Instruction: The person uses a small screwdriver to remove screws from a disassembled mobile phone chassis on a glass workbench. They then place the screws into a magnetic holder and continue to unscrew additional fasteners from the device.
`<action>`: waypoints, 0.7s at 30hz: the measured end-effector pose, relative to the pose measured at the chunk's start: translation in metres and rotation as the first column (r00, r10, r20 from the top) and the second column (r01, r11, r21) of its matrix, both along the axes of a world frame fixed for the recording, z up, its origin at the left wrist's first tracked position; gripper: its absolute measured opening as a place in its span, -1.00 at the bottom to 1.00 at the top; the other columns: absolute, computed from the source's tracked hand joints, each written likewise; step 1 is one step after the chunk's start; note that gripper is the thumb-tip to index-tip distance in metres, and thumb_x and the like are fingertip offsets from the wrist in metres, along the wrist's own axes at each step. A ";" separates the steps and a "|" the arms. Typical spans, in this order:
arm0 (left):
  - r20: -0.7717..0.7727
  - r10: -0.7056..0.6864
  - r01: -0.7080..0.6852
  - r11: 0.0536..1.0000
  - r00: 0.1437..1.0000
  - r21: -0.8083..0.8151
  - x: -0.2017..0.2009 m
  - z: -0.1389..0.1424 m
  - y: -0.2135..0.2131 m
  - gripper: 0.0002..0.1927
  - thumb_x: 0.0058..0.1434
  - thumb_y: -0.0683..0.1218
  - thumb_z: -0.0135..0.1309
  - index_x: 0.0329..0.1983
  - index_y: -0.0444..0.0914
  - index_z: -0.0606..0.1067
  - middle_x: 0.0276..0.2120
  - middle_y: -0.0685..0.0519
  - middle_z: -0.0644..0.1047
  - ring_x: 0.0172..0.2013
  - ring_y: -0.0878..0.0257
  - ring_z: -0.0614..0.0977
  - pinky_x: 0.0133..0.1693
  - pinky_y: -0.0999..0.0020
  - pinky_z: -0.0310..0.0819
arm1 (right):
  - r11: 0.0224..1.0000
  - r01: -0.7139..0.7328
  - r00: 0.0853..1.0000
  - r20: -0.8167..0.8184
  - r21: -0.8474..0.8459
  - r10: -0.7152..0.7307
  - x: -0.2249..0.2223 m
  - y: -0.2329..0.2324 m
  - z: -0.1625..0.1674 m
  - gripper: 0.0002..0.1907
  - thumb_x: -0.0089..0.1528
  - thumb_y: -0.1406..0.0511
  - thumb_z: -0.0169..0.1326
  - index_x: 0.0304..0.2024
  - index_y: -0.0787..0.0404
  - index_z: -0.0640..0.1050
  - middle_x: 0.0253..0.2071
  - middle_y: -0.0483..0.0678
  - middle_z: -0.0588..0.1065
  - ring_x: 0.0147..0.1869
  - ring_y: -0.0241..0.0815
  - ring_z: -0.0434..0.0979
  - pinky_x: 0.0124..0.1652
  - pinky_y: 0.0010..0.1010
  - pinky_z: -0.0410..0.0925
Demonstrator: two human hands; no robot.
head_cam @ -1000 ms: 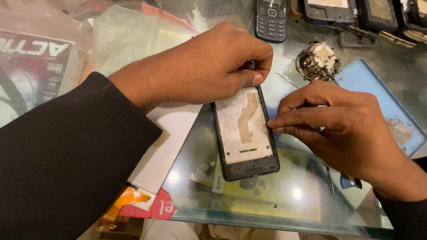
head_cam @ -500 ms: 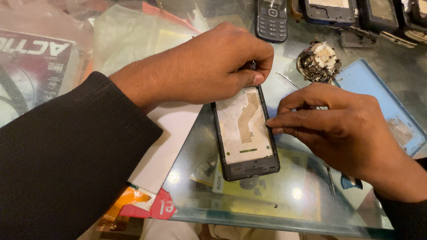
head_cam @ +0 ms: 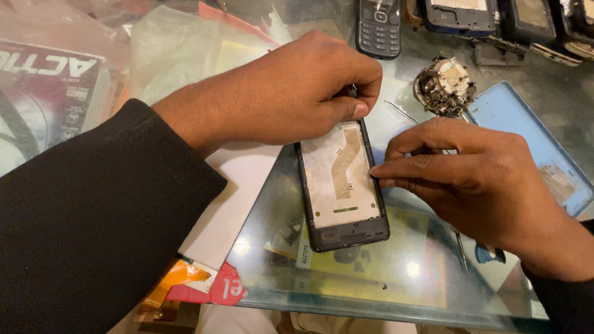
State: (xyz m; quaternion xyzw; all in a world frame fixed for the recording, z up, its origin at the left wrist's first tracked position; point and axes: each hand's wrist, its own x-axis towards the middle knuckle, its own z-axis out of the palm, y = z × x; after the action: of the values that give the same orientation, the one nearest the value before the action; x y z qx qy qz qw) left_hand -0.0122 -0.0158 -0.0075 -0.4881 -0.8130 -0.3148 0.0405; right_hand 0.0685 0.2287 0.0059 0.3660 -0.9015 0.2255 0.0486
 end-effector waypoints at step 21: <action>0.045 -0.007 0.007 1.000 0.999 0.011 0.001 0.001 -0.001 -0.91 0.30 -0.17 0.13 -0.30 -0.29 0.51 -0.44 -0.04 0.53 -0.36 0.10 0.58 -0.27 0.14 0.41 | 0.997 -0.083 0.997 -0.002 0.006 0.083 0.001 0.010 0.000 -0.55 -0.01 0.51 0.27 -0.10 0.00 0.71 -0.11 -0.15 0.60 -0.14 -0.24 0.62 -0.25 -0.45 0.46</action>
State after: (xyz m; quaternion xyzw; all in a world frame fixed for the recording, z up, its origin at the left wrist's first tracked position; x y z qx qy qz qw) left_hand -0.0116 -0.0164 -0.0061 -0.4835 -0.8103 -0.3303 0.0235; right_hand 0.0695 0.2384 0.0055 0.4033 -0.8863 0.2244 0.0390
